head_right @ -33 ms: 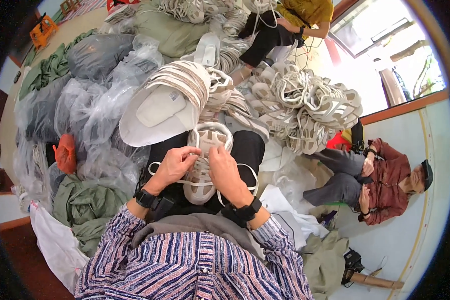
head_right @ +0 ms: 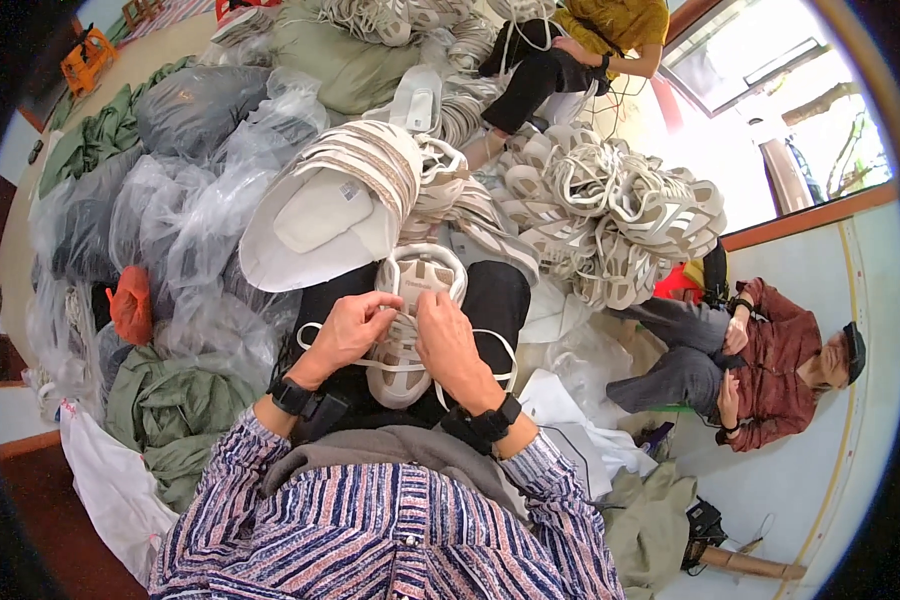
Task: Lacing and tying the laces of athletic shoes in a workshop environment.
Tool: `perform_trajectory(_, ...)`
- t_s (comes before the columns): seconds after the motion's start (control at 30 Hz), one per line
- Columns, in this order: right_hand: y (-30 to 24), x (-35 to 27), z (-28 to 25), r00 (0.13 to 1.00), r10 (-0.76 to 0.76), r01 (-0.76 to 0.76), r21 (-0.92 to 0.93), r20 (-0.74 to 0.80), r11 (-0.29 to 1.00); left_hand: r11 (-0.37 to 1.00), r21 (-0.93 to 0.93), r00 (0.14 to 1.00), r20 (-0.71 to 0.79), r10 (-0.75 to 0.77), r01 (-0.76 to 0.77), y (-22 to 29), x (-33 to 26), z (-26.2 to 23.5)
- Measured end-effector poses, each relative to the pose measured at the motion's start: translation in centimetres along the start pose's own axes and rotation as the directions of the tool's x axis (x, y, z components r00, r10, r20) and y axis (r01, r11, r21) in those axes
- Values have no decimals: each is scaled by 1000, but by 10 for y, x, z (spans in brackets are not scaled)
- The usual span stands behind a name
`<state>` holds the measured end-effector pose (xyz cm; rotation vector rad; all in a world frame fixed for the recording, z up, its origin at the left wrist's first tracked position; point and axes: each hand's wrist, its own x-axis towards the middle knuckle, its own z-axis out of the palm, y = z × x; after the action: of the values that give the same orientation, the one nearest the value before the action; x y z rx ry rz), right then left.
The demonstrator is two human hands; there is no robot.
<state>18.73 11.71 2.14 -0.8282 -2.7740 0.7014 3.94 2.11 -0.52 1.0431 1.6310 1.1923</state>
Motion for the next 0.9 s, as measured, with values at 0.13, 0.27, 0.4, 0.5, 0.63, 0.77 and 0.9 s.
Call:
perform_trajectory(0.13,0,7,11,996,23,-16,79,-88,997,937,286,971,-66,229,-202,-3,6,4)
perform_trajectory(0.27,3,3,5,991,54,-28,202,-125,979,720,597,901,14,433,-355,-3,14,7)
perform_trajectory(0.4,2,1,5,990,81,-57,195,-118,979,519,778,914,169,369,-354,3,26,7)
perform_trajectory(0.5,10,0,5,986,122,-86,283,-112,955,350,794,840,340,424,-498,9,34,5)
perform_trajectory(0.63,13,-5,-25,986,166,-160,405,20,900,99,759,704,537,465,-644,12,36,-19)
perform_trajectory(0.77,15,-29,-89,892,285,-401,321,350,858,35,890,805,393,443,-454,41,22,-100)
perform_trajectory(0.9,3,-40,-99,854,211,-449,470,475,760,-97,995,900,43,434,-1,7,4,-183)
